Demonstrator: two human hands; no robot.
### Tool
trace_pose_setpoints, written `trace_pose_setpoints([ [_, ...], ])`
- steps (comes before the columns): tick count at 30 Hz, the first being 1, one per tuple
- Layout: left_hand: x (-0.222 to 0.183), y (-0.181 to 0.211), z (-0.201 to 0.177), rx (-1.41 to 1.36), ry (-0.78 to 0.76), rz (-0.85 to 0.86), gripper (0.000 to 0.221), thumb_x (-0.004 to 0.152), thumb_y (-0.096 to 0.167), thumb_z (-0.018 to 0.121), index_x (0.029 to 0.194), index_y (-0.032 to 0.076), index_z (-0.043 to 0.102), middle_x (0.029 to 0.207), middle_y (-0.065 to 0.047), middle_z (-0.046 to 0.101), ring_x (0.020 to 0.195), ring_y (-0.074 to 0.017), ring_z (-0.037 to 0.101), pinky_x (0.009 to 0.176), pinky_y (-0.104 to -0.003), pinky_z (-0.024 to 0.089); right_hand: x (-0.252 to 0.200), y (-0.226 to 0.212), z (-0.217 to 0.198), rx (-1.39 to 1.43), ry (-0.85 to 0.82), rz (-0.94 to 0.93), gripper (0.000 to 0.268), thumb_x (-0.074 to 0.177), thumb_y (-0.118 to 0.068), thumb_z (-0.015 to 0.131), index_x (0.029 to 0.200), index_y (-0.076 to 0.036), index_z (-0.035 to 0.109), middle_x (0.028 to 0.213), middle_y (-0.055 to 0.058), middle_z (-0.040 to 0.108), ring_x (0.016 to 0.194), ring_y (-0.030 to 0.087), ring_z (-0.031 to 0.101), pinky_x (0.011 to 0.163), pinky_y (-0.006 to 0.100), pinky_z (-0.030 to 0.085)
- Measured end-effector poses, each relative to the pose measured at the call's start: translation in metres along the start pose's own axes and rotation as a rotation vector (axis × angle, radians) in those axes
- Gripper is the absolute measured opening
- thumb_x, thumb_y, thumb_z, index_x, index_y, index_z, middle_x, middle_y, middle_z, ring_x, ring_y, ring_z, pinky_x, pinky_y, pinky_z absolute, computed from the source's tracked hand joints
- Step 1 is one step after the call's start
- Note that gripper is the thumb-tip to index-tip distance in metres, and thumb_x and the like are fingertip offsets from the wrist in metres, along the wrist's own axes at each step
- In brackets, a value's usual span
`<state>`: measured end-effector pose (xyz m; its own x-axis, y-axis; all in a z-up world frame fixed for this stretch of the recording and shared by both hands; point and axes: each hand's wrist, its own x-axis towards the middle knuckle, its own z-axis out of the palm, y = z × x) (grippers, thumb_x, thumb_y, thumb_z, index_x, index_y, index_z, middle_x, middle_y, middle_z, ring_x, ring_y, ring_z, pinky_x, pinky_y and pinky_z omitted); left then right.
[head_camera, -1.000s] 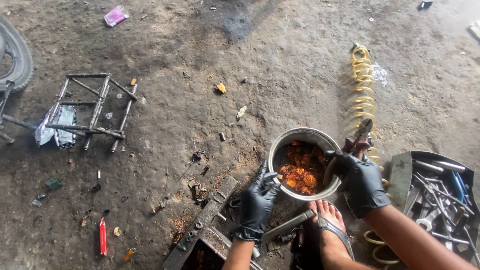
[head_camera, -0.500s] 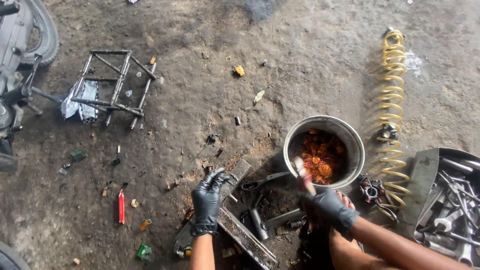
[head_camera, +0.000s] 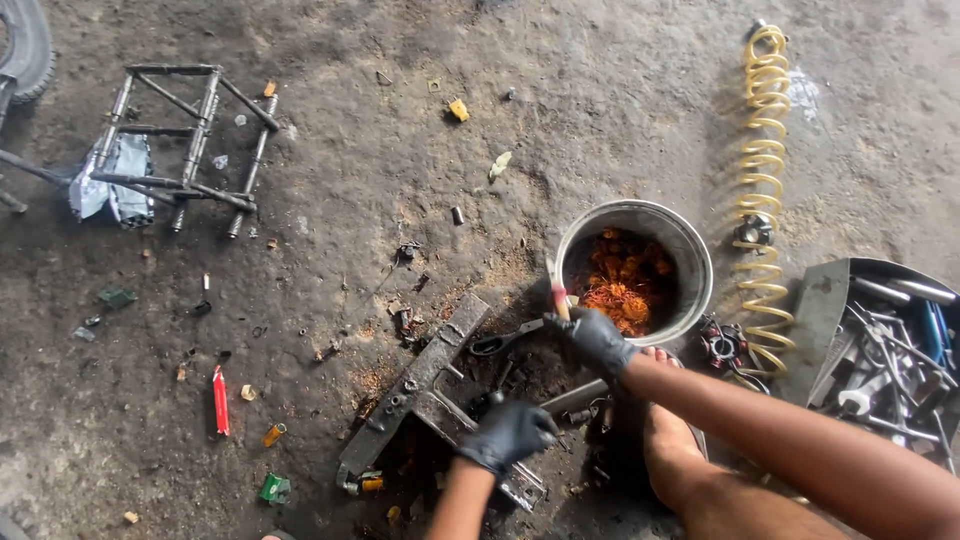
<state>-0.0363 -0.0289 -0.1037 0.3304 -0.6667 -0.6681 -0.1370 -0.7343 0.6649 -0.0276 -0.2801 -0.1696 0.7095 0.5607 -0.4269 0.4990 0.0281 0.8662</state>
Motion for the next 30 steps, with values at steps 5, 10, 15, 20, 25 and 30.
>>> trace_pose_setpoints([
  [5, 0.023, 0.011, 0.078, -0.468, 0.161, -0.595, 0.017, 0.104, 0.012, 0.053, 0.096, 0.009, 0.068, 0.090, -0.007, 0.070, 0.073, -0.0146, 0.066, 0.070, -0.031, 0.060, -0.015, 0.085, -0.024, -2.549, 0.302, -1.030, 0.039, 0.094, -0.034, 0.066, 0.109, 0.001, 0.060, 0.069, 0.011, 0.066, 0.045, 0.024, 0.061, 0.041, 0.042, 0.050],
  [10, 0.028, -0.024, 0.044, 0.097, 0.213, -0.301, 0.012, 0.099, 0.008, 0.059, 0.103, 0.008, 0.070, 0.090, -0.011, 0.072, 0.070, -0.0156, 0.068, 0.062, -0.031, 0.061, -0.044, 0.086, -0.039, -2.806, 0.537, -1.141, 0.043, 0.097, -0.043, 0.065, 0.105, -0.001, 0.073, 0.066, 0.007, 0.067, 0.047, 0.018, 0.058, 0.043, 0.035, 0.045],
  [15, 0.064, -0.071, 0.023, 0.102, 0.504, -0.282, 0.019, 0.102, 0.012, 0.057, 0.112, 0.011, 0.073, 0.097, -0.012, 0.075, 0.072, -0.0188, 0.071, 0.063, -0.035, 0.062, -0.063, 0.063, -0.051, -3.040, 0.692, -1.264, 0.040, 0.093, -0.046, 0.068, 0.103, -0.009, 0.077, 0.070, 0.006, 0.072, 0.057, 0.014, 0.062, 0.050, 0.032, 0.046],
  [20, 0.109, -0.070, 0.043, -0.339, 0.879, -0.119, 0.026, 0.096, 0.008, 0.052, 0.115, 0.008, 0.070, 0.101, -0.014, 0.074, 0.084, -0.0253, 0.072, 0.071, -0.039, 0.062, -0.068, 0.057, -0.052, -3.289, 1.106, -1.192, 0.057, 0.090, -0.062, 0.060, 0.095, -0.009, 0.079, 0.073, 0.009, 0.075, 0.072, 0.020, 0.071, 0.081, 0.036, 0.052],
  [25, 0.158, -0.103, 0.062, 0.089, 0.765, -0.158, 0.026, 0.105, 0.013, 0.046, 0.121, 0.001, 0.064, 0.099, -0.019, 0.071, 0.089, -0.0304, 0.071, 0.078, -0.041, 0.060, -0.057, 0.035, -0.049, -3.249, 1.167, -1.101, 0.065, 0.089, -0.066, 0.054, 0.085, -0.006, 0.080, 0.074, 0.012, 0.075, 0.075, 0.025, 0.074, 0.087, 0.039, 0.054],
  [30, 0.121, -0.087, 0.039, -0.063, 0.852, 0.081, 0.033, 0.094, 0.011, 0.060, 0.123, -0.006, 0.064, 0.110, -0.024, 0.070, 0.098, -0.0322, 0.069, 0.083, -0.042, 0.058, -0.052, 0.018, -0.043, -3.160, 1.129, -1.195, 0.063, 0.088, -0.066, 0.058, 0.085, -0.006, 0.078, 0.074, 0.013, 0.076, 0.076, 0.026, 0.074, 0.086, 0.038, 0.055],
])
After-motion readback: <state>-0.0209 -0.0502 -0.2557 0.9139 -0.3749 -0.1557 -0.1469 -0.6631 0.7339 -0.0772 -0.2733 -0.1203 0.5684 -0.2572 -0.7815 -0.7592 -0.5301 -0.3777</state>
